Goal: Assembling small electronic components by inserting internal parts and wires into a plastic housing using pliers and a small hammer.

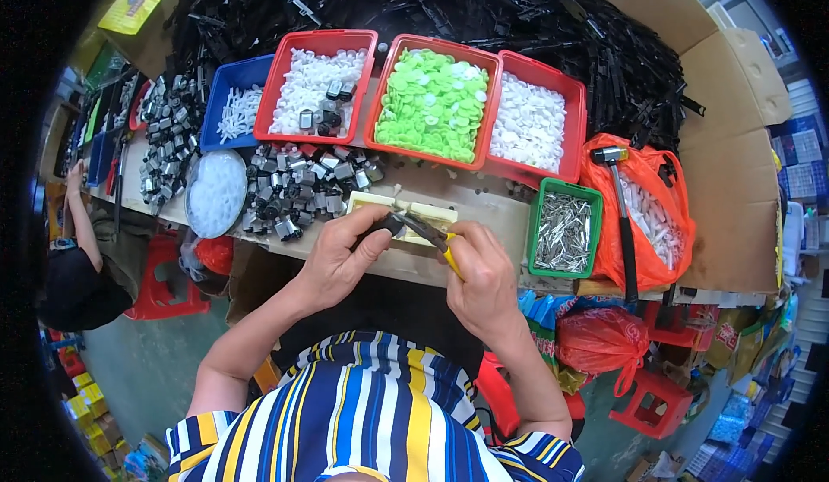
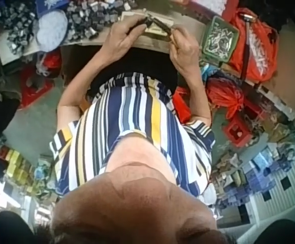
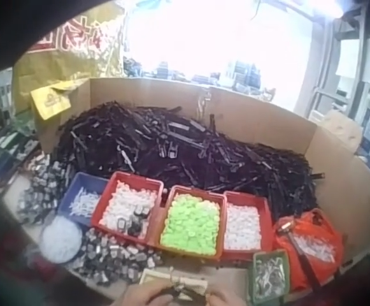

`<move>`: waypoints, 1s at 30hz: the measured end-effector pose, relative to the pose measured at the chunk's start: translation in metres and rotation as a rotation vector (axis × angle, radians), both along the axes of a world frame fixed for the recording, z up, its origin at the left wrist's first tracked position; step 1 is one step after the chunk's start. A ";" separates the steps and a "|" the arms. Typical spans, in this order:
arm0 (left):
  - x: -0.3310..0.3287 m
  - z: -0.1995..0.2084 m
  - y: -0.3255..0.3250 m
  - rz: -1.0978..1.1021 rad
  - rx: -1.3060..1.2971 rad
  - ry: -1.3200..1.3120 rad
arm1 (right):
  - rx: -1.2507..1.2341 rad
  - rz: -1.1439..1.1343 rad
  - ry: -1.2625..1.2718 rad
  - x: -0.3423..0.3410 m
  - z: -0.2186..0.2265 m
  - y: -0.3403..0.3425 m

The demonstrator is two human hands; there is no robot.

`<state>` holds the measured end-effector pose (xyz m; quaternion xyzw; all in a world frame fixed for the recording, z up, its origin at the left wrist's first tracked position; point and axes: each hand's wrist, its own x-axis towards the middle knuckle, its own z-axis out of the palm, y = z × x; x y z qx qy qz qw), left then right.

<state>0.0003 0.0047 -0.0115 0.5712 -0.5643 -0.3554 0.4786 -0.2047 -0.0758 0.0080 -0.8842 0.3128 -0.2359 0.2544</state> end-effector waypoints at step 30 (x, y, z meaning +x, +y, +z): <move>0.023 0.003 0.021 -0.165 0.078 0.249 | -0.084 0.154 0.182 0.000 0.014 0.016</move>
